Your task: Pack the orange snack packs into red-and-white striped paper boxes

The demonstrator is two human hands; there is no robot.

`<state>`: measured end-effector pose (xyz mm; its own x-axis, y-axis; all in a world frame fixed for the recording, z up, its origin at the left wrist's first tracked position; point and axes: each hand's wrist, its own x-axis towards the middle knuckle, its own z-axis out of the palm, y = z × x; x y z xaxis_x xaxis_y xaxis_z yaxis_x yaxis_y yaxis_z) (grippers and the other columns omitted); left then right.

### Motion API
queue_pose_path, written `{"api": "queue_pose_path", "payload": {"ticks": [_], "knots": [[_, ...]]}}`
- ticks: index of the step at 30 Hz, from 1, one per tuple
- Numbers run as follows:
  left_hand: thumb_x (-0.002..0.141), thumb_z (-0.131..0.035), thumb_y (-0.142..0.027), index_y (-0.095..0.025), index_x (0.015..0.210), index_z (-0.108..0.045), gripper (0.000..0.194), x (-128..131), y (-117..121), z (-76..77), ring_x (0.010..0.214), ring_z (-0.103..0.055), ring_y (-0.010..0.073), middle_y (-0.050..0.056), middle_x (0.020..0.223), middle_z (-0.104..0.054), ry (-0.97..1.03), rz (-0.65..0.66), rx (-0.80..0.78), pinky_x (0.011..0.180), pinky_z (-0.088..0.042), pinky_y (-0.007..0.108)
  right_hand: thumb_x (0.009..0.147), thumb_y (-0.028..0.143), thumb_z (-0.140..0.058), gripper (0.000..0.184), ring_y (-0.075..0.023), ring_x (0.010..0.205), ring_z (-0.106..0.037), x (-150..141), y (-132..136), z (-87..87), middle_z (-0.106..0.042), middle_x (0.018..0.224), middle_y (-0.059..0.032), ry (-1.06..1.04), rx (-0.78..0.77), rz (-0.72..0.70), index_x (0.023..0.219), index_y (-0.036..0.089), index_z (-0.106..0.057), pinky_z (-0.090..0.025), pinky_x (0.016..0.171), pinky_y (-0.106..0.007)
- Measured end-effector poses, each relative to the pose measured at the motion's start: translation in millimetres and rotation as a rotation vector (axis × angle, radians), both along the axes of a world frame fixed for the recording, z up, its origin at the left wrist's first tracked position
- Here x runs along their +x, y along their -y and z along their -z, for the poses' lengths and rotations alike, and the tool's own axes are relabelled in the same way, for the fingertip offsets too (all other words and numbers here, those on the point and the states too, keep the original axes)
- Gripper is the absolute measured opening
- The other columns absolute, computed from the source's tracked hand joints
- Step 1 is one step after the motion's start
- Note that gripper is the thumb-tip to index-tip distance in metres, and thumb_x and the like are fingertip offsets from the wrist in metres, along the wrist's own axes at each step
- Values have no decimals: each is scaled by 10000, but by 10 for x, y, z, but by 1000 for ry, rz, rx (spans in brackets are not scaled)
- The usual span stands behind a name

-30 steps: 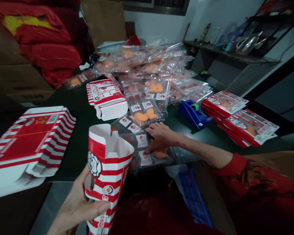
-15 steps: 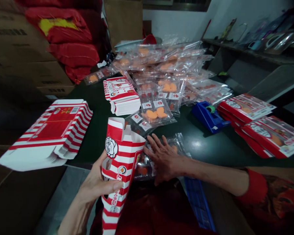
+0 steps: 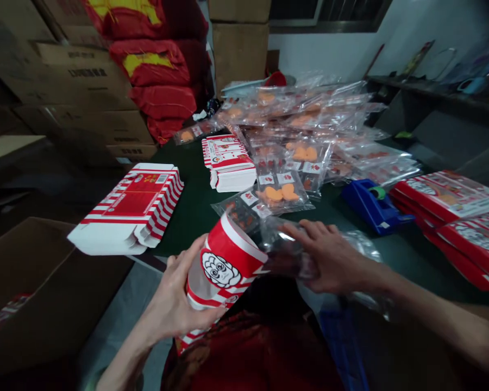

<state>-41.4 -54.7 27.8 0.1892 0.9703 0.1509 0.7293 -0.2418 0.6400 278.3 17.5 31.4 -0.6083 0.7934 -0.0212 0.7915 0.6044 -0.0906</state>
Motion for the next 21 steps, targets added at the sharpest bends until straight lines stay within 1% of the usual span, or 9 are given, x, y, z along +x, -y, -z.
{"api": "queue_pose_path", "payload": {"ticks": [1, 3, 5, 7, 9, 12, 14, 17, 21], "knots": [[647, -723, -402, -230, 1437, -215, 955, 15, 8, 33, 1070, -558, 344, 161, 1303, -527, -104, 42, 75, 894, -419, 501, 578, 386, -652, 998, -366, 1062, -478, 95, 16, -70, -452, 1267, -197, -21, 26, 26, 1463, 182, -238, -378, 832, -471], [687, -682, -381, -257, 1451, -145, 943, 68, 3, 103, 1081, -544, 352, 178, 1331, -493, -233, 124, 194, 848, -403, 474, 610, 387, -639, 999, -355, 1077, -472, 214, 82, -201, -449, 1279, -181, -51, 78, 77, 1477, 192, -182, -379, 833, -458], [704, -656, -364, -243, 1460, -104, 945, 143, -20, 166, 1083, -540, 359, 200, 1326, -485, -278, 186, 268, 819, -385, 449, 621, 409, -639, 997, -364, 1079, -468, 216, 188, -287, -440, 1292, -186, -45, 135, 119, 1477, 183, -181, -373, 843, -472], [707, -648, -361, -217, 1466, -99, 948, 217, -41, 219, 1092, -533, 366, 213, 1322, -482, -284, 217, 303, 820, -369, 440, 619, 434, -645, 979, -383, 1070, -465, 131, 314, -306, -433, 1294, -209, -16, 176, 132, 1464, 156, -236, -366, 846, -495], [694, -661, -363, -202, 1469, -103, 969, 272, -50, 261, 1127, -510, 382, 217, 1329, -473, -284, 231, 323, 837, -354, 443, 605, 432, -656, 955, -394, 1057, -468, 30, 436, -280, -438, 1281, -228, 3, 175, 101, 1441, 140, -299, -366, 843, -511], [703, -661, -363, -197, 1472, -98, 967, 309, -33, 307, 1187, -464, 412, 237, 1346, -448, -319, 285, 336, 868, -332, 471, 608, 381, -657, 915, -388, 1058, -479, -31, 573, -239, -465, 1260, -226, 15, 111, 8, 1431, 149, -334, -357, 872, -531], [725, -645, -360, -198, 1472, -86, 947, 312, -5, 333, 1198, -453, 421, 251, 1353, -434, -341, 331, 326, 876, -326, 487, 615, 361, -648, 901, -389, 1075, -481, -5, 630, -238, -482, 1254, -224, 22, 61, -48, 1432, 145, -335, -349, 895, -542], [742, -633, -366, -216, 1475, -48, 950, 306, 51, 380, 1204, -449, 416, 249, 1367, -421, -347, 357, 297, 898, -317, 509, 607, 357, -653, 926, -398, 1106, -478, 73, 693, -257, -480, 1276, -237, 30, -14, -100, 1441, 139, -315, -350, 912, -547], [755, -633, -387, -238, 1479, -31, 954, 300, 119, 455, 1241, -410, 410, 243, 1404, -378, -340, 374, 260, 939, -295, 532, 627, 355, -651, 924, -393, 1140, -468, 187, 803, -265, -463, 1321, -218, 29, -67, -119, 1457, 187, -281, -357, 923, -548]]}}
